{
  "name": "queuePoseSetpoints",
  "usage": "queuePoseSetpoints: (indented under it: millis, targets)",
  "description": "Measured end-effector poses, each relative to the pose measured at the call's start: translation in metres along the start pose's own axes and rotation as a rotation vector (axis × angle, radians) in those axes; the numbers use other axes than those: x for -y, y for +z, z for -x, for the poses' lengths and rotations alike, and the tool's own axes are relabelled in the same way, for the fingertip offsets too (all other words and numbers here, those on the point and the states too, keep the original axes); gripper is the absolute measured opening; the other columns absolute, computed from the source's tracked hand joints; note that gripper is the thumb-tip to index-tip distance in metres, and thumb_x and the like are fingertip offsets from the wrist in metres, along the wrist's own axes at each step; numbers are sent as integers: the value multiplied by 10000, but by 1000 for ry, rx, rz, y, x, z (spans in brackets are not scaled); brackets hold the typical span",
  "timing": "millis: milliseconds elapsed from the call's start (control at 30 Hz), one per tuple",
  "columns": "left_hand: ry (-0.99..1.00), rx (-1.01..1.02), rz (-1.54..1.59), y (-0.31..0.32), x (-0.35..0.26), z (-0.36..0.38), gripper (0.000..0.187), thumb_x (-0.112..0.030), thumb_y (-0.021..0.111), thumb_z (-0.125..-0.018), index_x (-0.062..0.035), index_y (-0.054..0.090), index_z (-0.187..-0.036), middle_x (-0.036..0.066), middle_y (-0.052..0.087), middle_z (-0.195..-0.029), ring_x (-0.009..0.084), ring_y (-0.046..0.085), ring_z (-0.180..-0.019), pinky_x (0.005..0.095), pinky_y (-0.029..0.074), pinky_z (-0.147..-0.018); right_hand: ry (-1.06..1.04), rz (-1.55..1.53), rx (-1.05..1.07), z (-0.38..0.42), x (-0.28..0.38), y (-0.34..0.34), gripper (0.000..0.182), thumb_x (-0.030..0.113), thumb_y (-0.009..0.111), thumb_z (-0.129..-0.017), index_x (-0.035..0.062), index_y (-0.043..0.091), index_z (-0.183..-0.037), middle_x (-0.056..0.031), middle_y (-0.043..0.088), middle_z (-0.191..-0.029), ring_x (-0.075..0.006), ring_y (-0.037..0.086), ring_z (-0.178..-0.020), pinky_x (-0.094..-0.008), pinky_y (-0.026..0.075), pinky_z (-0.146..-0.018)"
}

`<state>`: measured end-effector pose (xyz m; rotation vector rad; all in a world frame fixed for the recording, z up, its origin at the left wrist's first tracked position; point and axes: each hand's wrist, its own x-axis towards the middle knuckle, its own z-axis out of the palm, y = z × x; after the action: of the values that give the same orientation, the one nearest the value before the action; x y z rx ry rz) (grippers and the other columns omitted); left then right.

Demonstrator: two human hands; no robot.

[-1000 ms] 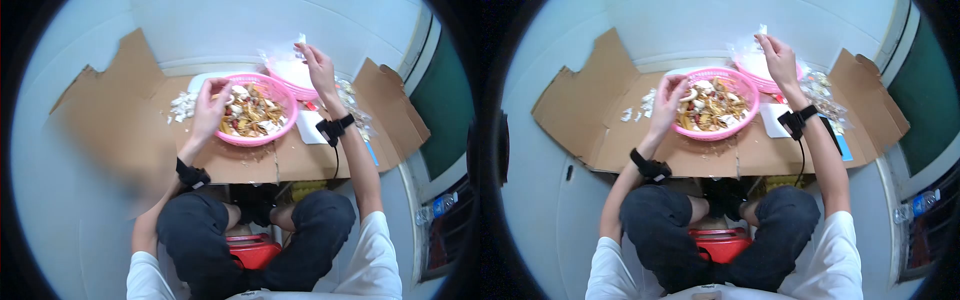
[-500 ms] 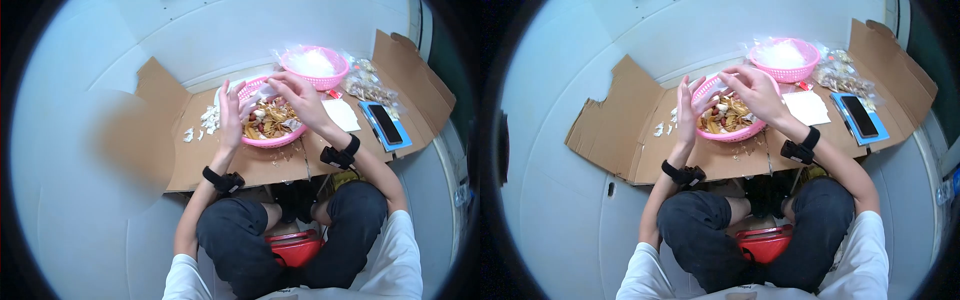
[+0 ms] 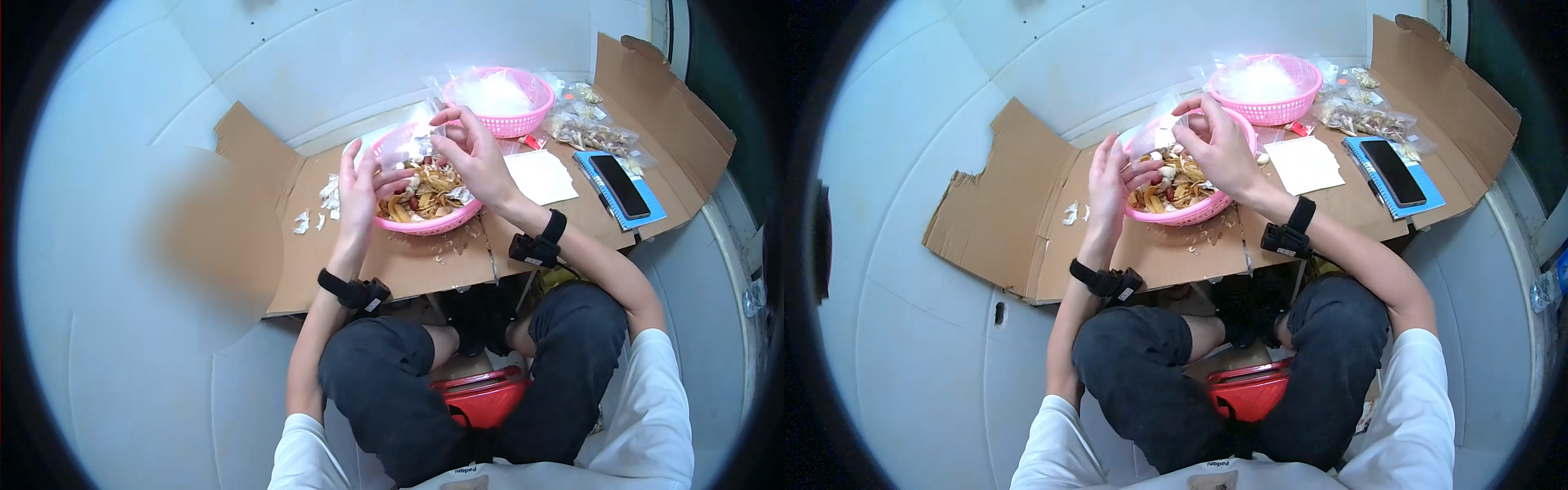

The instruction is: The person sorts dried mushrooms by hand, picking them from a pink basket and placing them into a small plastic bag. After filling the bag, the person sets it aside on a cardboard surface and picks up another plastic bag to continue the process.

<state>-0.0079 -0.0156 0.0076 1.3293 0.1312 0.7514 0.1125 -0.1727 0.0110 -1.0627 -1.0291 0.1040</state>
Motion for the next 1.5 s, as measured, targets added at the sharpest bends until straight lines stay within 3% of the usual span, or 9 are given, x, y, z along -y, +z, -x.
queuePoseSetpoints:
  millis: [133, 433, 600, 700, 867, 1067, 1267, 1367, 1500]
  targets:
    - [174, 51, -137, -5, 9, -4, 547, -106, 564, -1038, 50, 270, -1472, 161, 727, -923, 166, 702, -775, 292, 597, -701, 44, 27, -7, -3, 2, -6, 247, 116, 612, -979, 8, 497, -1169, -88, 721, -912, -88, 658, -777, -232, 495, -697]
    - [327, 1, -186, -2, 7, 0, 435, -78, 631, -1005, 69, 463, -1378, 153, 742, -1019, 117, 700, -865, 232, 571, -741, 63, 90, 4, -6, 16, -20, 585, 114, 631, -966, -81, 350, -1441, -137, 756, -991, -138, 730, -827, -258, 560, -695]
    - [320, 8, -220, -15, 8, -4, 343, -84, 638, -1003, 84, 557, -1291, 129, 744, -999, 101, 693, -846, 222, 566, -754, 201, 102, 180, -14, 18, -27, 240, 252, 688, -975, 29, 732, -1056, 15, 700, -852, -72, 651, -697, -216, 542, -627]
    - [236, 28, -256, -21, 10, -6, 440, -113, 648, -997, 73, 497, -1367, 146, 715, -1126, 109, 661, -966, 247, 538, -839, 288, 169, 290, -16, 26, -35, 239, 292, 721, -954, 60, 757, -909, 55, 642, -770, -32, 579, -642, -195, 509, -605]
    - [602, 13, -651, -6, -1, 0, 879, -299, 833, -838, 35, 344, -1487, 223, 400, -1505, 308, 428, -1378, 426, 417, -1106, 243, 194, 257, -14, 28, -30, 263, 289, 740, -945, 59, 726, -818, 55, 620, -702, -8, 538, -623, -190, 431, -558]
    - [635, 410, -717, 17, -16, 13, 824, -190, 859, -785, 2, 426, -1460, 166, 512, -1428, 254, 539, -1290, 384, 463, -1072, 97, 142, 362, -12, 19, -14, 294, 251, 753, -939, 55, 673, -735, 51, 591, -656, -10, 504, -600, -208, 350, -522]
    - [591, 278, -650, 13, -7, 12, 751, -296, 898, -729, 25, 543, -1308, 150, 594, -1222, 284, 587, -1180, 402, 464, -1020, 162, 135, 309, -8, 30, -7, 356, 310, 727, -956, 24, 682, -748, 27, 599, -663, -41, 515, -589, -226, 400, -534]
    - [645, 253, -718, 8, -11, 11, 699, -201, 831, -826, 25, 481, -1388, 113, 584, -1278, 220, 576, -1217, 360, 458, -1051, 42, 114, 91, -8, 39, -5, 192, 209, 708, -941, 24, 683, -895, -20, 645, -821, -65, 550, -640, -239, 430, -548]
    - [682, 201, -592, 9, -9, 8, 708, -489, 717, -883, 23, 539, -1337, 167, 558, -1248, 297, 561, -1203, 415, 442, -1024, -484, 564, 122, -8, 59, -6, 262, 37, 650, -780, 75, 657, -1039, -62, 647, -1016, -194, 618, -857, -322, 509, -718]
